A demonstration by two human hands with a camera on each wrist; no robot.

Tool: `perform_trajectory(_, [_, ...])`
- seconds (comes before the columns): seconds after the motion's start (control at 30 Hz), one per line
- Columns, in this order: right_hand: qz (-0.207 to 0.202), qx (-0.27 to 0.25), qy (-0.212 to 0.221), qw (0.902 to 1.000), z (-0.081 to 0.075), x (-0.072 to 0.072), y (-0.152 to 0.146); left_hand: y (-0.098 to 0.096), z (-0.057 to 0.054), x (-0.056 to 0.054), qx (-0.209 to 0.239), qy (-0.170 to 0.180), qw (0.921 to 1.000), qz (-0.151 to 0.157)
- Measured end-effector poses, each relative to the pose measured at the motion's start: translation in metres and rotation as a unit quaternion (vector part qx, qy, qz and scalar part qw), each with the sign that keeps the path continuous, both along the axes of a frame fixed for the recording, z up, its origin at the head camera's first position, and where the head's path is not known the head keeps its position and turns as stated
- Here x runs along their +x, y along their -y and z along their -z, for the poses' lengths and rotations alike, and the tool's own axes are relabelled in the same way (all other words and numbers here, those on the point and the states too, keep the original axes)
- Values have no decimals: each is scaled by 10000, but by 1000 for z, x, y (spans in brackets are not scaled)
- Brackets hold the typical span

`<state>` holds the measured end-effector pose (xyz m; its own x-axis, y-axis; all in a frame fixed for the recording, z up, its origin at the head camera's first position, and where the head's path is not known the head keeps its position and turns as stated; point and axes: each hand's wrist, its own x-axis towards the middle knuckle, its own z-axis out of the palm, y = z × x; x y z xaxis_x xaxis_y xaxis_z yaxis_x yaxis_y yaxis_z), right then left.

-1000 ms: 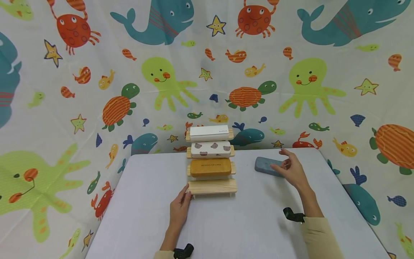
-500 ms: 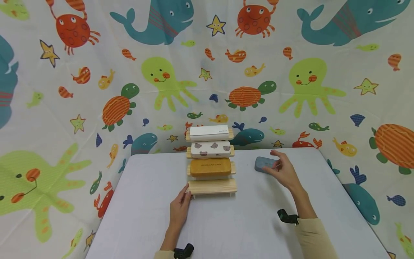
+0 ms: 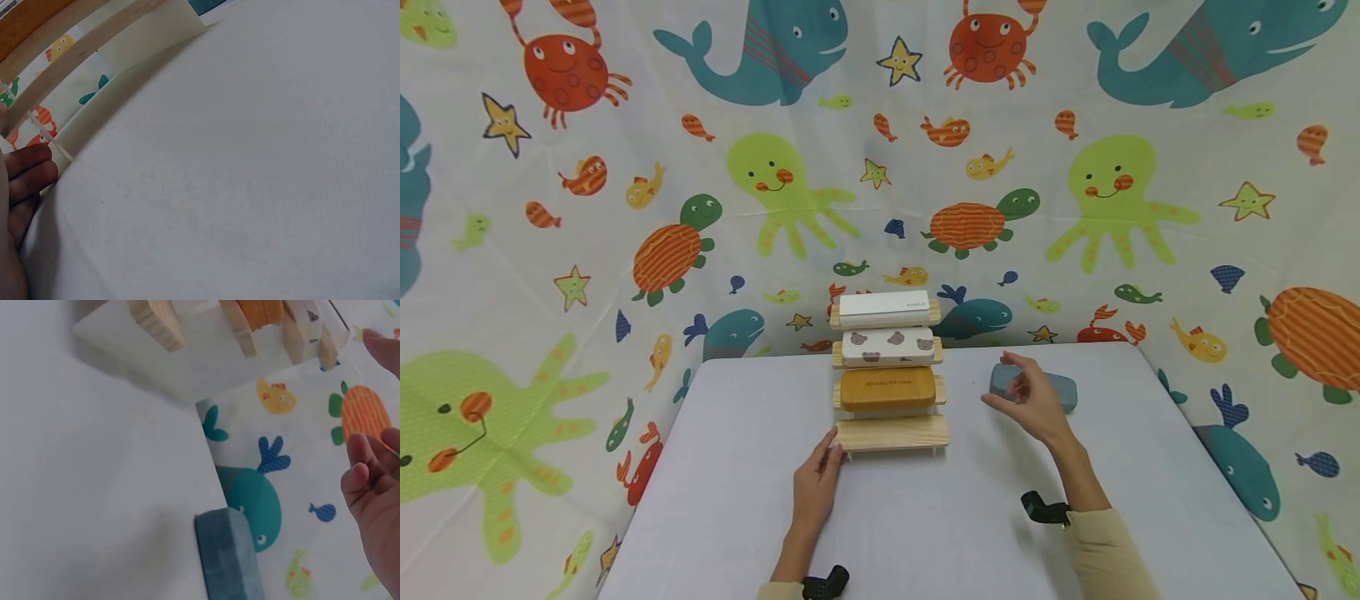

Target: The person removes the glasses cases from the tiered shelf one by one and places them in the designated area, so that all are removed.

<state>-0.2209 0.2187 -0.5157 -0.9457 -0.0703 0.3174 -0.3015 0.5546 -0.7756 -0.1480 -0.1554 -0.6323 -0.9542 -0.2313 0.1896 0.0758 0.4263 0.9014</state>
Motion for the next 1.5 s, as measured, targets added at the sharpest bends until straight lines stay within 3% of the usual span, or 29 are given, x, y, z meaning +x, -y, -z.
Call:
perform_trajectory(1.3, [-759,-210,460,9958,18,-8,62,0,2,1,265,72,9996,20])
perform_trajectory(1.5, [-762,-283,717,9941,22,-10,67,2,2,-1,333,22,9994,71])
